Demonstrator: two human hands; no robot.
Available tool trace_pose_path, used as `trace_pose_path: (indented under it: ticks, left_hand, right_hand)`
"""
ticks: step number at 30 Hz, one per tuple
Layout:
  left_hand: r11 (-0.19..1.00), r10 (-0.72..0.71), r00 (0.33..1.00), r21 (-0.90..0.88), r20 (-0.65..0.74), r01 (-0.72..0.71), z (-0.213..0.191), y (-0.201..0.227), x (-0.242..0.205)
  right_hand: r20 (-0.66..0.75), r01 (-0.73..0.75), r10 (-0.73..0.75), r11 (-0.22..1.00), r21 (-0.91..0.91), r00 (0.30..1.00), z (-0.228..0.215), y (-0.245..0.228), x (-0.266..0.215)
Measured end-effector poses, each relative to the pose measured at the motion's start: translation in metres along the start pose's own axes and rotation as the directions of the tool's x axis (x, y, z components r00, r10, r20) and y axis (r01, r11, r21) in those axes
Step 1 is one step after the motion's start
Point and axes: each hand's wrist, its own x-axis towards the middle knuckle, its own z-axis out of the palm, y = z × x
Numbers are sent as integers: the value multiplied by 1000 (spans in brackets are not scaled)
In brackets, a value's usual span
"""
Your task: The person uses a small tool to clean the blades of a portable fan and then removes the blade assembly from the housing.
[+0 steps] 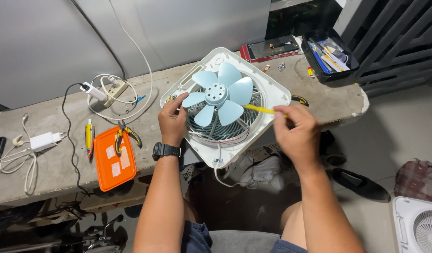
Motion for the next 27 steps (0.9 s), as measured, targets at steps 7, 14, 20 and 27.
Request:
trace_pose_path:
  ticks: [7,14,20,27]
  left_hand:
    - [1000,-6,1000,-2,-18,6,3,-7,-2]
    - [1000,15,1000,-15,-21,-15,4,-13,-3]
    - [1000,13,999,-16,-34,-13,1,-10,-5]
    - [999,11,999,-48,-34,-12,7,-20,-7]
  right_hand:
    - [58,-40,42,999,-28,997,-14,15,1]
    - [126,-19,22,999,-27,992,-4,9,-8]
    - [112,-30,29,1000,2,993,-6,-6,-6]
    - [90,19,-16,999,-33,996,-15,-5,-6]
